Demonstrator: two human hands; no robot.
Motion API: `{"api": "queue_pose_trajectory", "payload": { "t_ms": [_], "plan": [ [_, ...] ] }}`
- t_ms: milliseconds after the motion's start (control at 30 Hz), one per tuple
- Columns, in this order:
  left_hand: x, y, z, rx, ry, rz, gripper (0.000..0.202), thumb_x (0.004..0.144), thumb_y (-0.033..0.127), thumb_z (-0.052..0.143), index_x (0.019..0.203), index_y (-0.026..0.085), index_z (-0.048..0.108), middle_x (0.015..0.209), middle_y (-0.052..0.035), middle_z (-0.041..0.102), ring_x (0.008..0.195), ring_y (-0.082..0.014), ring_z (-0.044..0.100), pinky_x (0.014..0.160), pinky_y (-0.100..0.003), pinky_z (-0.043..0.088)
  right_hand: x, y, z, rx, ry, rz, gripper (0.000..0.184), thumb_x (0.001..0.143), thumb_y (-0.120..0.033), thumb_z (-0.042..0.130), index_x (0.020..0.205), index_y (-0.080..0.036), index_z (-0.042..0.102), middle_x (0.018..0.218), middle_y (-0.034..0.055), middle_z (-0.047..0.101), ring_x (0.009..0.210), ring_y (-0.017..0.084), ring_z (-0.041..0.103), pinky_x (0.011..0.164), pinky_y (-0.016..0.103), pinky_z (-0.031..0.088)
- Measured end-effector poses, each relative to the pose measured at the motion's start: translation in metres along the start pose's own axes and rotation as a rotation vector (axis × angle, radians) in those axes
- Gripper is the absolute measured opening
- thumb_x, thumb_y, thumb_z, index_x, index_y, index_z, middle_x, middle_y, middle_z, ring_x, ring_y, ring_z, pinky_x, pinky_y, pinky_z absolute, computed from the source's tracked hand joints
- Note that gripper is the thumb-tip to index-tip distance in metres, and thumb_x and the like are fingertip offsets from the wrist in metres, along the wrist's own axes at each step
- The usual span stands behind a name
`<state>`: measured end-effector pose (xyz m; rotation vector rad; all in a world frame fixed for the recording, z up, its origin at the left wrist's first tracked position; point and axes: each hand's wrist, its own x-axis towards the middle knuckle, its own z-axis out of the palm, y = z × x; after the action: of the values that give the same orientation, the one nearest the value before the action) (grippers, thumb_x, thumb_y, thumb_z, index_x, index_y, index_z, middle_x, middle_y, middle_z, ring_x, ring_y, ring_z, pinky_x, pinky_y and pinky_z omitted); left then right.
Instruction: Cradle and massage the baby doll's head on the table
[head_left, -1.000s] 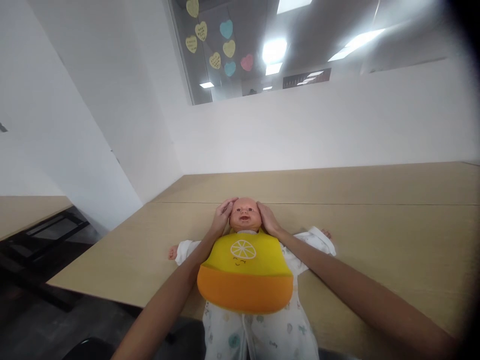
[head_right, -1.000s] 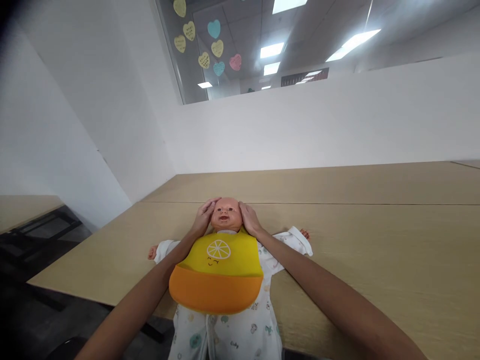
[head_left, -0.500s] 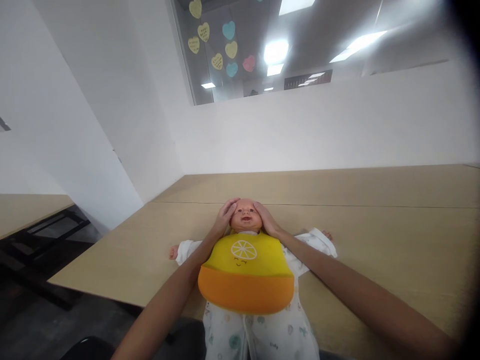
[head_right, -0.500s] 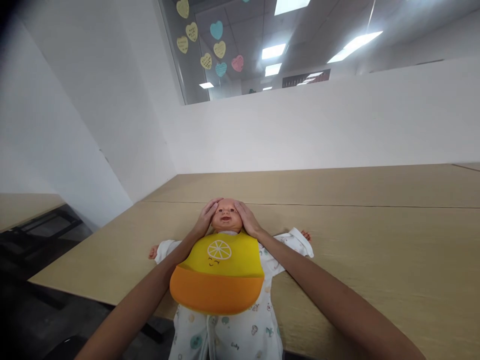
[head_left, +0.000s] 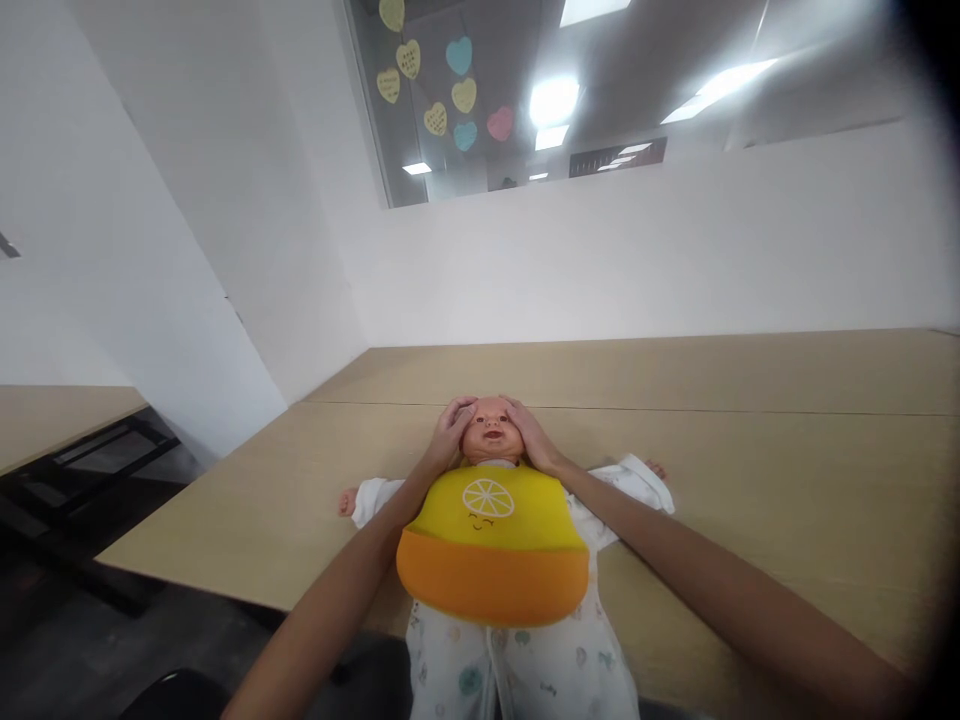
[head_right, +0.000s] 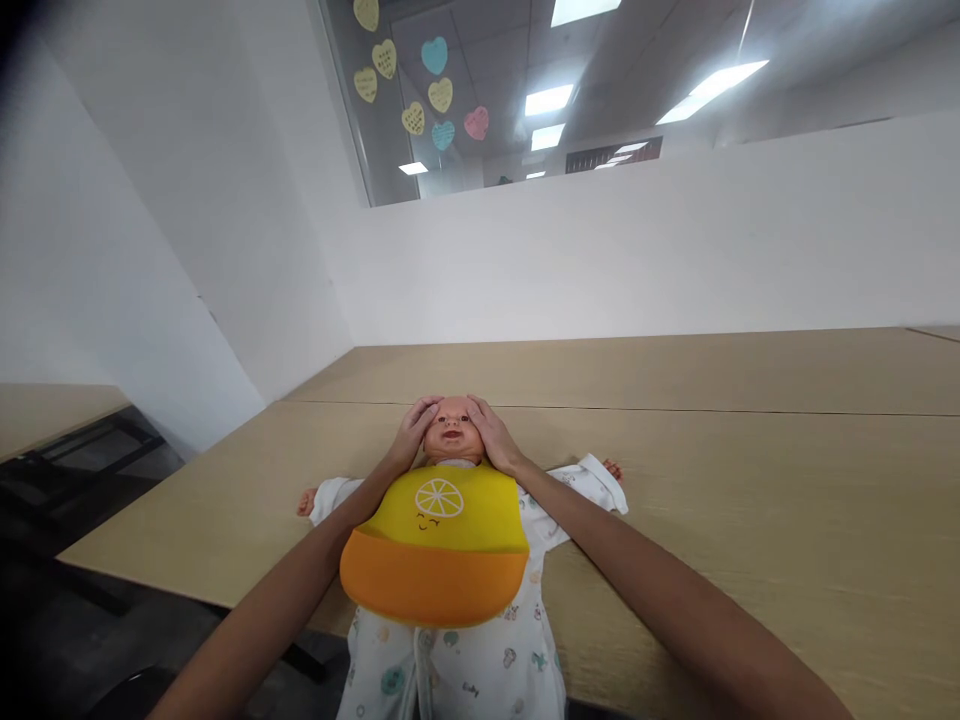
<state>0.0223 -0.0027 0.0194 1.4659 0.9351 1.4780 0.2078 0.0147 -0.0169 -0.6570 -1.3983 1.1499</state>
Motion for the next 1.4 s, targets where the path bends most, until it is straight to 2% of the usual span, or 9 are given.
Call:
{"api": "queue_pose_trajectory", "payload": {
  "t_ms": [367, 567, 833, 1000, 1167, 1300, 1400],
  "plan": [
    [0.000, -0.002, -0.001, 0.020, -0.016, 0.014, 0.041, 0.084, 0.055, 0.071, 0.106, 0.020, 0.067, 0.113, -0.0055, 0.068, 0.111, -0.0213, 0.061, 0.101, -0.033, 0.047, -0.005, -0.004, 0.000, 0.023, -0.051, -0.036, 0.068, 0.094, -0.065, 0.056, 0.150, -0.027, 0.050, 0.152, 0.0057, 0.050, 0.143, 0.024, 0.046, 0.126, 0.042, 0.033],
    [-0.001, -0.003, 0.001, 0.046, -0.028, 0.032, 0.041, 0.087, 0.055, 0.068, 0.108, 0.020, 0.066, 0.115, -0.0065, 0.068, 0.114, -0.0223, 0.061, 0.104, -0.034, 0.047, -0.005, -0.005, 0.000, 0.045, -0.056, -0.013, 0.064, 0.096, -0.062, 0.057, 0.149, -0.027, 0.049, 0.153, 0.0051, 0.049, 0.142, 0.022, 0.047, 0.126, 0.040, 0.032],
    [0.001, -0.015, 0.002, 0.015, -0.093, -0.027, 0.046, 0.091, 0.051, 0.063, 0.125, 0.021, 0.064, 0.138, -0.0101, 0.063, 0.134, -0.0264, 0.055, 0.116, -0.038, 0.041, -0.003, -0.002, -0.002, 0.022, -0.032, 0.008, 0.062, 0.094, -0.063, 0.059, 0.146, -0.029, 0.051, 0.152, 0.0031, 0.050, 0.141, 0.020, 0.046, 0.125, 0.037, 0.033],
    [0.002, -0.019, 0.002, -0.011, -0.100, -0.028, 0.048, 0.091, 0.052, 0.063, 0.128, 0.021, 0.063, 0.138, -0.0107, 0.064, 0.134, -0.0275, 0.056, 0.116, -0.040, 0.042, -0.002, -0.001, -0.003, -0.006, 0.001, 0.034, 0.062, 0.093, -0.066, 0.058, 0.142, -0.029, 0.055, 0.147, 0.0026, 0.054, 0.138, 0.021, 0.049, 0.124, 0.038, 0.033],
    [0.003, -0.020, 0.002, -0.024, -0.096, -0.025, 0.046, 0.092, 0.048, 0.063, 0.127, 0.018, 0.063, 0.137, -0.0116, 0.065, 0.134, -0.0290, 0.055, 0.117, -0.041, 0.041, 0.000, -0.002, -0.003, -0.064, 0.048, -0.003, 0.058, 0.094, -0.069, 0.053, 0.133, -0.027, 0.061, 0.137, 0.0027, 0.061, 0.129, 0.021, 0.054, 0.122, 0.039, 0.034],
    [0.001, -0.017, 0.002, -0.012, -0.100, -0.010, 0.044, 0.093, 0.047, 0.063, 0.126, 0.017, 0.063, 0.136, -0.0107, 0.065, 0.136, -0.0310, 0.054, 0.117, -0.040, 0.041, 0.000, -0.004, -0.005, -0.115, 0.090, -0.001, 0.054, 0.097, -0.068, 0.045, 0.115, -0.023, 0.069, 0.120, 0.0029, 0.068, 0.114, 0.021, 0.059, 0.114, 0.037, 0.041],
    [-0.001, -0.013, 0.002, 0.001, -0.097, -0.009, 0.046, 0.093, 0.050, 0.062, 0.126, 0.018, 0.063, 0.133, -0.0108, 0.066, 0.132, -0.0314, 0.056, 0.114, -0.041, 0.043, -0.002, -0.007, -0.006, -0.177, 0.110, 0.008, 0.053, 0.098, -0.066, 0.042, 0.100, -0.022, 0.070, 0.106, 0.0032, 0.071, 0.102, 0.021, 0.060, 0.104, 0.036, 0.045]
  ]
}}
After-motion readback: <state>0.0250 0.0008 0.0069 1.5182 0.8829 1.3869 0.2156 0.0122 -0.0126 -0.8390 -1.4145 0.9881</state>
